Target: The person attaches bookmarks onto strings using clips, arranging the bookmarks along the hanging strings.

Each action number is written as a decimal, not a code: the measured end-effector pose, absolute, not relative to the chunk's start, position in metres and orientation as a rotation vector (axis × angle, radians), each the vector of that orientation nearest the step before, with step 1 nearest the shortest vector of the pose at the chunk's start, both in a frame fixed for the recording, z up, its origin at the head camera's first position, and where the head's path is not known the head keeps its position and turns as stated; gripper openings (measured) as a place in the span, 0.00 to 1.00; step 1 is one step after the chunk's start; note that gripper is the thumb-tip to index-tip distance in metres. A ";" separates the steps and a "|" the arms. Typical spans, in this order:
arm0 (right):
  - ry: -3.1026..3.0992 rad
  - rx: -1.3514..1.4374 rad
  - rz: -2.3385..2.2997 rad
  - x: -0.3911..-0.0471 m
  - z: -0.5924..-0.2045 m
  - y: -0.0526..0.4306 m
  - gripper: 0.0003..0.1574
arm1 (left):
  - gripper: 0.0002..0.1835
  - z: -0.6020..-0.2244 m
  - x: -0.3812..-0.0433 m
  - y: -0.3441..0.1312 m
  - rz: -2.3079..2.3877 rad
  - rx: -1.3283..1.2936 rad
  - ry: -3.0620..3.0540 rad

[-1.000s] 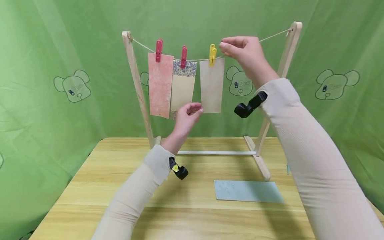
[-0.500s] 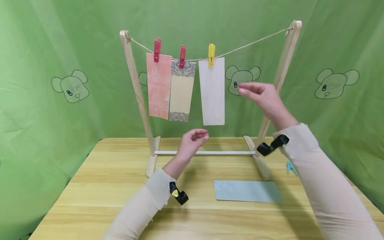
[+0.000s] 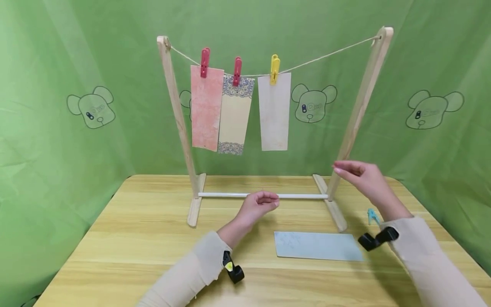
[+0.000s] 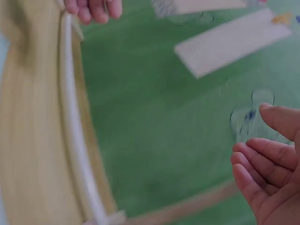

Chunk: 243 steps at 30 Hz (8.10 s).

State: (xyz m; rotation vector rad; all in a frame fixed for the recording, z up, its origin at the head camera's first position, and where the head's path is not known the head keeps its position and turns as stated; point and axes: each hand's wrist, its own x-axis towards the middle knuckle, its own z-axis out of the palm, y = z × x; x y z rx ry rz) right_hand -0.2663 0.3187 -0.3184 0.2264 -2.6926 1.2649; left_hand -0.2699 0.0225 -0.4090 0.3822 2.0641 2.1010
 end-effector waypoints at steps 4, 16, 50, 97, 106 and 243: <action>-2.722 0.140 1.223 -0.256 -0.346 0.346 0.37 | 0.12 -0.421 -0.265 0.030 2.092 0.376 2.056; -2.650 -0.143 1.258 -0.235 -0.417 0.412 0.39 | 0.11 -0.447 -0.261 0.044 2.046 0.430 2.040; -2.890 -0.293 0.980 -0.239 -0.459 0.418 0.44 | 0.23 -0.455 -0.236 0.058 1.389 0.528 2.623; -2.362 -0.234 1.648 -0.227 -0.380 0.404 0.14 | 0.03 -0.423 -0.268 0.014 1.322 0.566 2.368; -2.354 -0.084 1.620 -0.236 -0.335 0.363 0.18 | 0.04 -0.401 -0.277 0.007 1.505 0.588 2.337; -2.284 0.180 1.693 -0.330 -0.079 0.233 0.14 | 0.09 -0.297 -0.315 0.096 2.700 0.256 1.972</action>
